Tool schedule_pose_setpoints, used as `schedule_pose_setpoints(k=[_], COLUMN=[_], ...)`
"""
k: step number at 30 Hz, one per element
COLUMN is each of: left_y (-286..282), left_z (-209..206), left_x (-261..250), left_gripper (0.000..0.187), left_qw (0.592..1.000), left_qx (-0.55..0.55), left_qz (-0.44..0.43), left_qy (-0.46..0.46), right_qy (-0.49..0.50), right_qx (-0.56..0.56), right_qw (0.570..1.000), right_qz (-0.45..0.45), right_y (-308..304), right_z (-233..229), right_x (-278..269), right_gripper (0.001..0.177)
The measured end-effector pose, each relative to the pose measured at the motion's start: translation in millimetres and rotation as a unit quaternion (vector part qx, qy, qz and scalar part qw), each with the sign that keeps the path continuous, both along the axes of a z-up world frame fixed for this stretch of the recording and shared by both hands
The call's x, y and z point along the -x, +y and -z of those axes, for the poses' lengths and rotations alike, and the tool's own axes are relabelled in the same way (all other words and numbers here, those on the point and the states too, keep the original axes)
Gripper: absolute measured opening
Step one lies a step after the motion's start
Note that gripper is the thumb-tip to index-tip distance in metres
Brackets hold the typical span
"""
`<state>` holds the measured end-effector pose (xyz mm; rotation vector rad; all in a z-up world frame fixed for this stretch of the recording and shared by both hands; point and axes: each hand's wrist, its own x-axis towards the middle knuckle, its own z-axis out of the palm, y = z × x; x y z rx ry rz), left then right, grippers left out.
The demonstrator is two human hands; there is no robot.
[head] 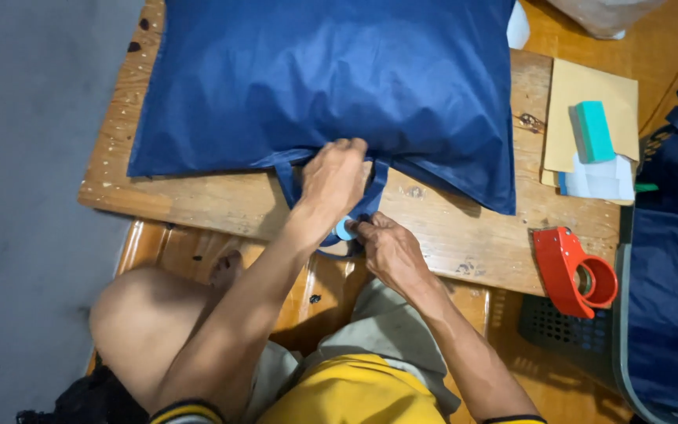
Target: Inserting a pillow into a blue fabric bag and smoothing the surface with a small tool.
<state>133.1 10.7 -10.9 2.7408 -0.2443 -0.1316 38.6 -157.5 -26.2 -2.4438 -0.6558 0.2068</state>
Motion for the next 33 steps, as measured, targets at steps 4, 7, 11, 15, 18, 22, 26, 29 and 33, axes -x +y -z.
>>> schedule_pose_setpoints(k=[4, 7, 11, 15, 18, 22, 26, 29, 33], left_y=[35.4, 61.5, 80.8, 69.7, 65.3, 65.1, 75.9, 94.7, 107.8], left_z=[-47.5, -53.5, -20.5, 7.7, 32.3, 62.0, 47.2, 69.1, 75.5], left_x=[45.1, 76.4, 96.5, 82.8, 77.4, 71.5, 67.3, 53.8, 42.5], left_gripper=[0.037, 0.052, 0.072, 0.063, 0.059, 0.048, 0.026, 0.017, 0.014], left_qw=[0.975, 0.934, 0.846, 0.745, 0.718, 0.728, 0.842, 0.837, 0.829], left_qx=[0.036, 0.107, 0.368, 0.569, 0.613, 0.603, 0.437, 0.439, 0.444], left_qz=[-0.213, -0.327, -0.379, -0.346, -0.329, -0.328, -0.315, -0.317, -0.322], left_qy=[0.045, 0.096, 0.07, 0.043, 0.031, 0.003, 0.016, 0.077, 0.108], right_qy=[0.011, 0.016, 0.01, 0.002, 0.002, 0.037, 0.077, 0.022, 0.021], right_qx=[-0.001, -0.01, 0.009, -0.046, -0.132, -0.283, -0.343, -0.215, -0.166], right_qw=[1.0, 0.999, 0.999, 0.996, 0.982, 0.948, 0.931, 0.975, 0.986], right_qz=[0.01, 0.029, 0.04, 0.075, 0.132, 0.14, 0.098, 0.051, 0.004], right_y=[2.4, 1.2, 1.7, 13.1, 18.6, 29.2, 57.6, 73.8, 78.4], right_z=[-10.4, -7.1, 3.1, -55.5, -80.8, -54.0, -17.6, -33.3, 13.1], right_x=[5.8, 10.8, 11.2, 19.3, 17.3, -1.1, -30.4, -32.5, -48.9], right_gripper=[0.029, 0.032, 0.03, 0.032, 0.044, 0.029, 0.034, 0.03, 0.029])
